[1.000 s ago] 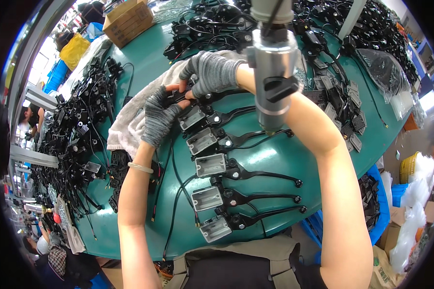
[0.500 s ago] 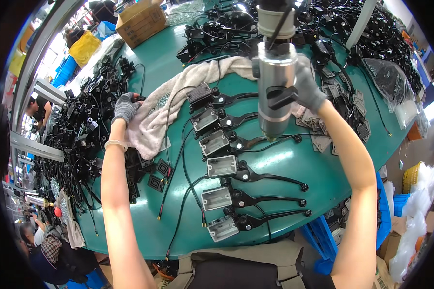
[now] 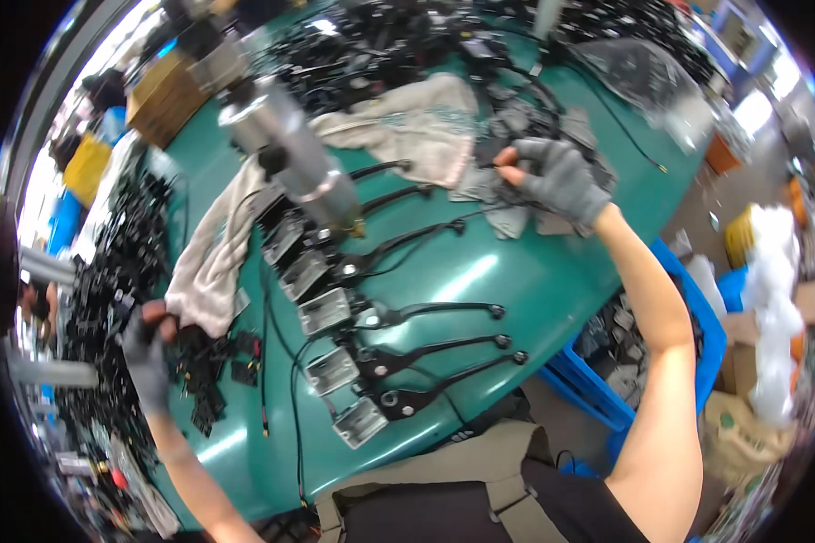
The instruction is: Assembling small mechanical lever components with wiring at a factory workstation.
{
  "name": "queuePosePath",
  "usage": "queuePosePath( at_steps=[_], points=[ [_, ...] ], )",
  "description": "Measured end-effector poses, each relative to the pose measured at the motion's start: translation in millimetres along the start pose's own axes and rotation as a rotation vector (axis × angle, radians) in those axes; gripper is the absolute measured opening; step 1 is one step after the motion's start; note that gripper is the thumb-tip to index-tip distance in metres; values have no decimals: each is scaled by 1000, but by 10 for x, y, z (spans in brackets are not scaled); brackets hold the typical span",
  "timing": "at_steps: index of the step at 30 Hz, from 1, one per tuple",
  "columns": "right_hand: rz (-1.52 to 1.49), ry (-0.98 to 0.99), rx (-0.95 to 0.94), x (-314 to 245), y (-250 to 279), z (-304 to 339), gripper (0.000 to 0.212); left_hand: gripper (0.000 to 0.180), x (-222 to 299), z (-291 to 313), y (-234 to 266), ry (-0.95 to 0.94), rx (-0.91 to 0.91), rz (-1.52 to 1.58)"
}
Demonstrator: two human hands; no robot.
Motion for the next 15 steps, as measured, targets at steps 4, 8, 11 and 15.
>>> queuePosePath(
  at_steps=[4,8,11,15],
  points=[
    [293,170,-46,-286,-108,-26,24,17,-242,828,-31,54,104,-330],
    [483,218,-225,-292,-226,63,41,14,-88,966,-110,-212,218,-634],
    [462,236,-289,-315,-272,85,43,22,-257,1055,-170,-129,140,-601],
    [465,316,-311,-308,-250,124,52,36,-228,1142,-200,-221,105,-635]
  ],
)
Point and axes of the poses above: each hand's wrist, its own z-axis away from the middle knuckle, its own y-axis out of the back of the hand, x = y × z, the point moved 10 cm from there along -z, towards the middle knuckle, and after that the axes turned 8 degrees about x, right-handed, at the moved point
